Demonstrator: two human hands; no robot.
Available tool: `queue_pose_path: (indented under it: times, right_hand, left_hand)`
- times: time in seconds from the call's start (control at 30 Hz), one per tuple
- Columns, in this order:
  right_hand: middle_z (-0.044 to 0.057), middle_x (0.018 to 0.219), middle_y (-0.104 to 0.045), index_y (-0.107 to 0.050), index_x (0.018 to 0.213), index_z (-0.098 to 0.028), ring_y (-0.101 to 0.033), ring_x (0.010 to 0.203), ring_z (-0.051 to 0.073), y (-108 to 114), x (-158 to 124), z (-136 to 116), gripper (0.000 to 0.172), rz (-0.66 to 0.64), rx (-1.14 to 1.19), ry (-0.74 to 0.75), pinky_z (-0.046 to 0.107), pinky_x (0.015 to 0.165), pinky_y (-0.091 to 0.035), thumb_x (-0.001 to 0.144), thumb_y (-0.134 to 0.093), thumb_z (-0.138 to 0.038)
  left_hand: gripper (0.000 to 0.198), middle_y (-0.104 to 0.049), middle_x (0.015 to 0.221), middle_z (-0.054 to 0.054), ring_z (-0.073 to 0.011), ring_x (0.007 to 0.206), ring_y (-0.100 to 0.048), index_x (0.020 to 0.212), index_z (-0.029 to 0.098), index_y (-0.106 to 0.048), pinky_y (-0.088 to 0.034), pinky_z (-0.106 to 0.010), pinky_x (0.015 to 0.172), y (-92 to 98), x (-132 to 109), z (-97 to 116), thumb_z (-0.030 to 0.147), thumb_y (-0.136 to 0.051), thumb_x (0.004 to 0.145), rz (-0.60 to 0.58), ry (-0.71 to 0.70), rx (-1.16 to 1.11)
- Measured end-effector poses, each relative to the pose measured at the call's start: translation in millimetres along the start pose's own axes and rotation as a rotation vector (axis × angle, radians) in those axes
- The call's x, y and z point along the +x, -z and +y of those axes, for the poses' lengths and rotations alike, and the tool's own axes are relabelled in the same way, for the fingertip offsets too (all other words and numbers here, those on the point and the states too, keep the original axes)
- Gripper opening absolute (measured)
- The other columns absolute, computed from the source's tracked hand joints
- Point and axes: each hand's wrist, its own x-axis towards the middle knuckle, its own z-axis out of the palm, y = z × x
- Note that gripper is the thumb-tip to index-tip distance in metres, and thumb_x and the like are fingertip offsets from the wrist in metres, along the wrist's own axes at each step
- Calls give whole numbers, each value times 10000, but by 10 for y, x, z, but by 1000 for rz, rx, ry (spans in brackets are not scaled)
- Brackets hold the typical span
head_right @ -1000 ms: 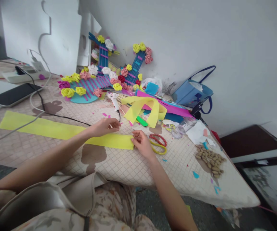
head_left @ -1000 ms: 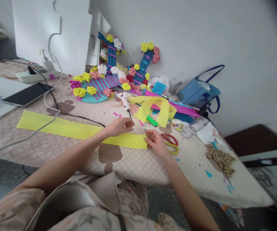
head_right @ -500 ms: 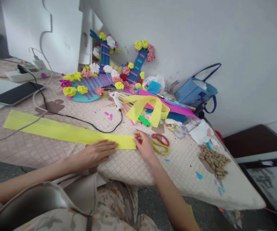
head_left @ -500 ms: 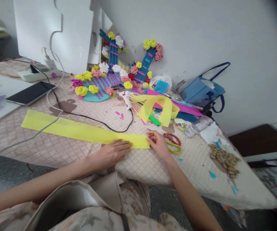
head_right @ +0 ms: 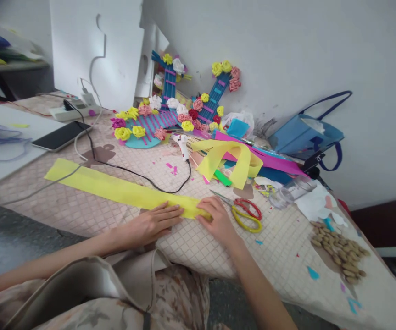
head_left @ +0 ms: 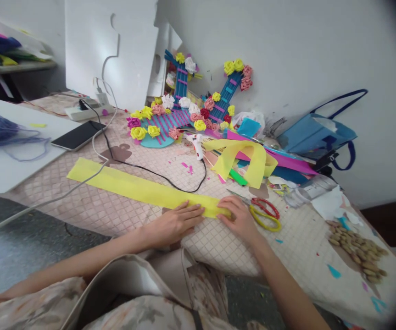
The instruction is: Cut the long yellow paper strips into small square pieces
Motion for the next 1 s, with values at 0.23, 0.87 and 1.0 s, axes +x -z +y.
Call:
queue_pose_path:
  times: [0.23, 0.87, 1.0]
  right_hand:
    - [77, 1036, -570, -591, 1025, -260, -515, 999, 255, -40, -19, 22, 230, -86, -8, 6, 461, 883, -416, 799, -581, -299]
    - [85, 1094, -563, -509, 1148, -235, -516, 1013, 250, 94, 15, 102, 442, -37, 23, -261, 369, 756, -465, 730, -638, -296]
    - [78, 1061, -563, -509, 1161, -244, -505, 1009, 249, 93, 29, 68, 489, -70, 3, -259, 399, 818, -445, 701, -668, -297]
  left_hand:
    - [418, -402, 1380, -122, -223, 1312, -298, 1302, 154, -412, -199, -459, 1097, 169, -284, -98, 268, -419, 900, 48, 129, 137]
    - [472, -494, 1309, -104, -265, 1262, -370, 1276, 167, -451, -236, -471, 1063, 481, -495, -602, 375, -479, 852, 205, 368, 240]
    - [442, -583, 1167, -102, -281, 1140, -466, 1182, 164, -531, -345, -433, 975, 650, -446, -716, 365, -557, 789, 134, 386, 202]
